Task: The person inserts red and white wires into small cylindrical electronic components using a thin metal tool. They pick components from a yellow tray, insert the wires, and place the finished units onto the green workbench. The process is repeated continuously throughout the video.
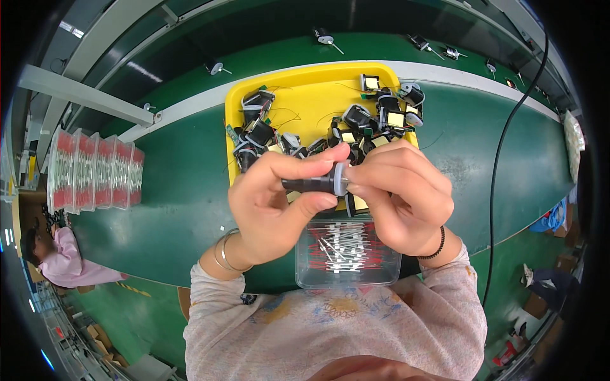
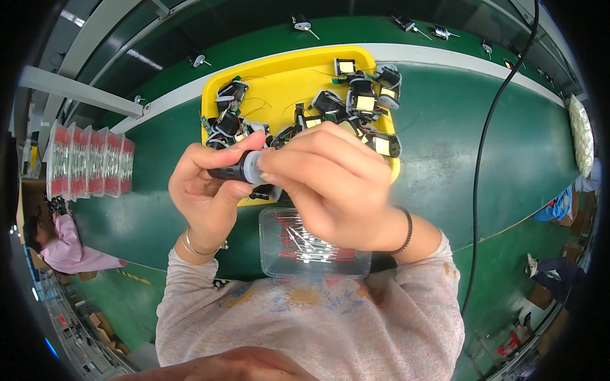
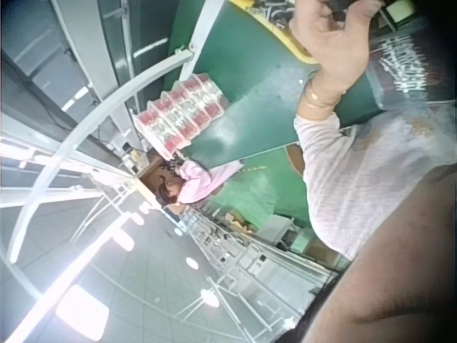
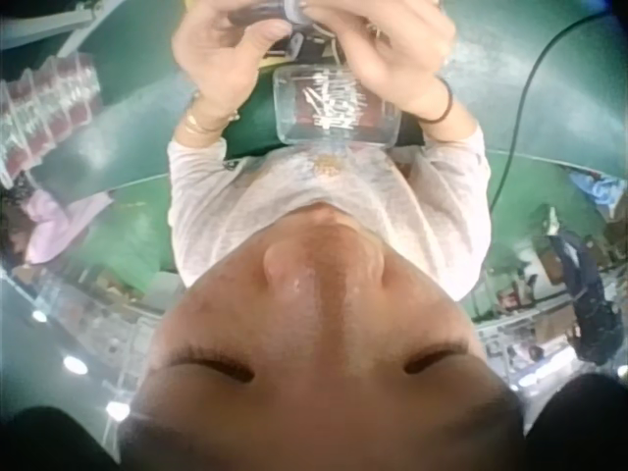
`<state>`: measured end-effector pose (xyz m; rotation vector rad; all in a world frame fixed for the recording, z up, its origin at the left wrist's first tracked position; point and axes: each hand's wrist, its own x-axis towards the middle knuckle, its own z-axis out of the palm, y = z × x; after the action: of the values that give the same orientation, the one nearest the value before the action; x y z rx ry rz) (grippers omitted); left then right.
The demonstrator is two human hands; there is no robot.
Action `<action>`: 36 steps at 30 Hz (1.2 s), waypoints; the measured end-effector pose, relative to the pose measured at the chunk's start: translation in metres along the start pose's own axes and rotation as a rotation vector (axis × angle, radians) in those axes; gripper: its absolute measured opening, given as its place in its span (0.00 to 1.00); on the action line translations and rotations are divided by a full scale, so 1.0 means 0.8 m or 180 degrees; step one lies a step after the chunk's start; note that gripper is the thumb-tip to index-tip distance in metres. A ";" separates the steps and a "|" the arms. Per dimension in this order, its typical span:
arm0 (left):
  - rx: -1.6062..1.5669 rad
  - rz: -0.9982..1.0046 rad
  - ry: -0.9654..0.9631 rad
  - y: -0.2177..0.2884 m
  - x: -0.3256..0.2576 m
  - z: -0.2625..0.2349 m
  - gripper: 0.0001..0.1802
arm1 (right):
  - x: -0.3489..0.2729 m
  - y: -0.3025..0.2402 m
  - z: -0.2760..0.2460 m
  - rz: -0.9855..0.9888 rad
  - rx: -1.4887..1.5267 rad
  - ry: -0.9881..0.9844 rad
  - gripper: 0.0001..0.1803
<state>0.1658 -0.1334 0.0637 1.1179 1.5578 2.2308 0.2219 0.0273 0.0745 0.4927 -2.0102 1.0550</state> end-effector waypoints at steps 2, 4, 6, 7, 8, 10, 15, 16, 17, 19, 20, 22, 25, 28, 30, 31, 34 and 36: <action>0.0129 0.0066 -0.0002 0.003 -0.005 0.002 0.15 | -0.002 -0.004 0.002 -0.0001 -0.0027 0.0076 0.14; 0.0319 0.0103 0.0054 0.004 -0.006 0.003 0.15 | 0.001 -0.003 0.003 -0.0090 -0.0114 0.0101 0.12; 0.0567 0.0111 0.0164 0.002 0.003 0.006 0.16 | 0.005 0.002 0.001 -0.0025 -0.0122 0.0056 0.11; 0.0501 0.0097 0.0300 0.002 0.013 0.009 0.15 | 0.009 0.007 -0.002 0.0085 -0.0089 -0.0011 0.11; 0.0668 -0.0098 0.0156 0.004 0.020 0.004 0.15 | 0.013 0.012 -0.005 0.0195 -0.0057 -0.0078 0.11; -0.0009 -0.0635 0.0136 0.004 0.030 0.001 0.14 | 0.013 0.019 0.002 0.1018 0.0786 0.0096 0.08; -0.0774 -0.0879 0.0362 -0.019 0.032 -0.009 0.13 | 0.027 0.019 0.007 0.1986 0.1741 0.0739 0.08; -0.0849 -0.0816 0.0377 -0.021 0.032 -0.008 0.13 | 0.026 0.022 0.007 0.1940 0.1737 0.0583 0.08; -0.0760 -0.0773 0.0423 -0.021 0.031 -0.007 0.13 | 0.025 0.025 0.007 0.1893 0.1732 0.0427 0.07; -0.0572 -0.0686 0.0524 -0.021 0.030 -0.006 0.13 | 0.024 0.026 0.010 0.1824 0.1580 0.0325 0.05; -0.0563 -0.0616 0.0565 -0.020 0.029 -0.005 0.13 | 0.023 0.024 0.012 0.1856 0.1630 0.0375 0.05; -0.0549 -0.0475 0.0647 -0.021 0.026 -0.003 0.13 | 0.019 0.020 0.016 0.1921 0.1723 0.0474 0.05; -0.0361 -0.0276 0.0703 -0.024 0.024 -0.001 0.13 | 0.010 0.022 0.023 0.1909 0.1847 0.0658 0.05; -0.0340 -0.0120 0.0712 -0.030 0.024 -0.001 0.13 | 0.007 0.027 0.030 0.1857 0.2067 0.0821 0.05; -0.0295 -0.0240 0.0706 -0.033 0.027 -0.003 0.13 | 0.009 0.033 0.027 0.1895 0.2048 0.0715 0.04; -0.0266 -0.0295 0.0698 -0.034 0.030 -0.004 0.13 | 0.011 0.037 0.026 0.1907 0.2042 0.0667 0.04; -0.0292 -0.0440 0.0547 -0.043 0.038 -0.006 0.12 | 0.011 0.051 0.021 0.1888 0.2150 0.0618 0.04; -0.0263 -0.0643 0.0472 -0.049 0.048 -0.006 0.12 | 0.006 0.062 0.018 0.1987 0.2075 0.0654 0.05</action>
<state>0.1265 -0.0993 0.0468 0.7515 1.5409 2.2608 0.1805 0.0446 0.0483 0.0517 -1.6311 2.0752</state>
